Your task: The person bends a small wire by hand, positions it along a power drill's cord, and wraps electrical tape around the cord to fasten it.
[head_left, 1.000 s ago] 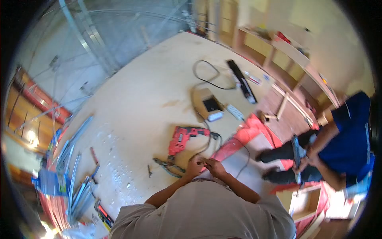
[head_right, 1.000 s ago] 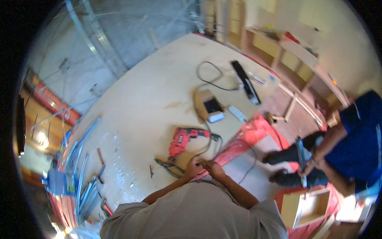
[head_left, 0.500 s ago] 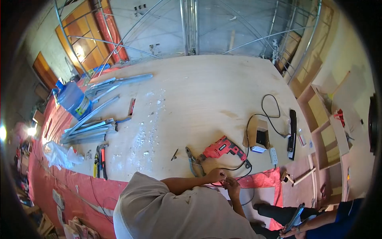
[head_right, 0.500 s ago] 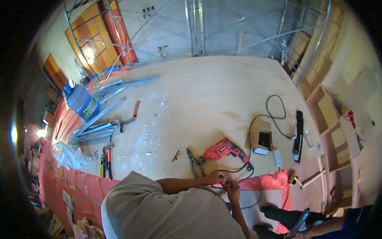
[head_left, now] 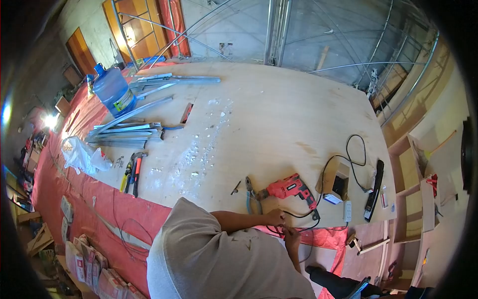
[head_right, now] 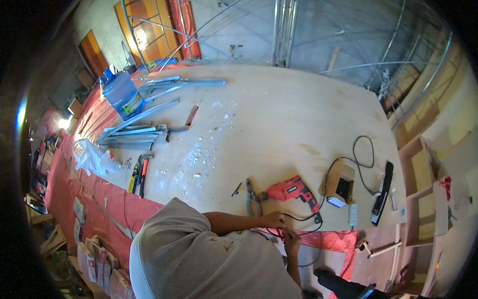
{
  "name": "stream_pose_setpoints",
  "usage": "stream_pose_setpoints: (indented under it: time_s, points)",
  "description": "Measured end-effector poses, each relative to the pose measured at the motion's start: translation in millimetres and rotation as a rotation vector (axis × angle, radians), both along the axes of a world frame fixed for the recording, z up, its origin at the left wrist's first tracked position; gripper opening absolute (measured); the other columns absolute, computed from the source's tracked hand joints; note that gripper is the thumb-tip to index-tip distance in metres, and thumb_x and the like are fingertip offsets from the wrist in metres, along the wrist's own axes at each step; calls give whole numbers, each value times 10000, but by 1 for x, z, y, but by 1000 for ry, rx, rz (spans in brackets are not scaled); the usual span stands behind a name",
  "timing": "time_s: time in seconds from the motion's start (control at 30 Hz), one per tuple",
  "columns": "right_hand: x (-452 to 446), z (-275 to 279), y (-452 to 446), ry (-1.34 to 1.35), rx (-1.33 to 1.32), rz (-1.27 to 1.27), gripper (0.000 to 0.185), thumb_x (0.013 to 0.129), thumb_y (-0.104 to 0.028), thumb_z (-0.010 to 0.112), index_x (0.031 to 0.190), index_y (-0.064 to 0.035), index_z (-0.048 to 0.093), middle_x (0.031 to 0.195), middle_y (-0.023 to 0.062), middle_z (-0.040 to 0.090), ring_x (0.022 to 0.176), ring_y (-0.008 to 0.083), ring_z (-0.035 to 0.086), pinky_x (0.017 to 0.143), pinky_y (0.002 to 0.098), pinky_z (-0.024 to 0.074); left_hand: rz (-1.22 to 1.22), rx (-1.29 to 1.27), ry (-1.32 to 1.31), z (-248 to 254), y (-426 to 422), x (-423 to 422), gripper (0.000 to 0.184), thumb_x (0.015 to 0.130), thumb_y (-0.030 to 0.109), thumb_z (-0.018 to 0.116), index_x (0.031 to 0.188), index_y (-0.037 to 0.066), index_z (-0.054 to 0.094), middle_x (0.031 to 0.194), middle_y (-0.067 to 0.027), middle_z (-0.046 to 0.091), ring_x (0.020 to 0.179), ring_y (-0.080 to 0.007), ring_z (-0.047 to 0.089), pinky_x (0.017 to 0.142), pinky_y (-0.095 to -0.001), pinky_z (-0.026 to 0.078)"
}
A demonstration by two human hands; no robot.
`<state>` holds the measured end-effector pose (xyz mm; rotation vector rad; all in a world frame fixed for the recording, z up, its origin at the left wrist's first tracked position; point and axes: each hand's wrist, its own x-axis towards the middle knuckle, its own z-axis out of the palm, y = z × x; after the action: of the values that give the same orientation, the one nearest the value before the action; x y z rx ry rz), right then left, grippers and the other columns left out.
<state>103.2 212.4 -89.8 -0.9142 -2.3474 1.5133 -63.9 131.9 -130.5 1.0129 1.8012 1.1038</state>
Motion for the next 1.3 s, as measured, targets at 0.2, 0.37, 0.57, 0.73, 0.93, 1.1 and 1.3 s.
stream_pose_setpoints:
  time_s: [0.2,0.37,0.57,0.73,0.93,1.1,1.3]
  points:
    - [-3,-15,2,141,170,-7,194,899,-153,552,925,6,661,726,132,630,600,183,573,562,309,454,-16,140,439,-25,4,-2,248,692,298,697,720,53,674,783,-156,665,673,-292,639,630,-402,504]
    - [-3,-29,8,94,228,26,284,914,-260,557,906,16,624,710,163,584,617,210,543,588,349,434,-78,59,256,-25,7,-8,315,752,351,682,826,45,693,857,-131,686,786,-266,653,731,-381,515]
    - [-3,-10,9,87,-69,-81,229,911,-216,563,902,0,638,642,113,566,584,171,548,562,315,444,-18,13,26,6,-7,-20,233,856,229,638,911,4,658,847,-87,656,696,-150,615,669,-287,503]
    - [0,-16,5,89,-81,-100,219,899,-211,575,979,-27,661,673,127,603,577,166,558,566,307,458,53,-21,-370,21,-13,-16,164,884,140,609,939,-14,625,831,-41,632,692,-112,600,644,-255,498]
    - [-3,5,-1,-45,61,-98,242,885,-234,590,1044,-69,666,757,156,653,609,238,615,587,332,480,-52,-64,-328,44,-10,-12,213,867,131,630,1010,-24,606,871,-55,641,775,-116,612,706,-271,510]
    - [-1,-8,-1,55,48,-122,238,888,-248,582,1024,-75,672,777,145,659,660,258,628,623,352,490,-148,29,-173,59,-8,-5,308,822,78,632,1104,-35,587,885,-83,640,781,-129,616,719,-278,517]
    - [-3,-13,2,19,28,-100,236,899,-243,563,982,-47,666,815,141,659,713,241,628,657,349,489,-312,264,382,57,-1,7,315,774,76,649,1079,3,623,891,-162,638,768,-276,628,709,-354,506]
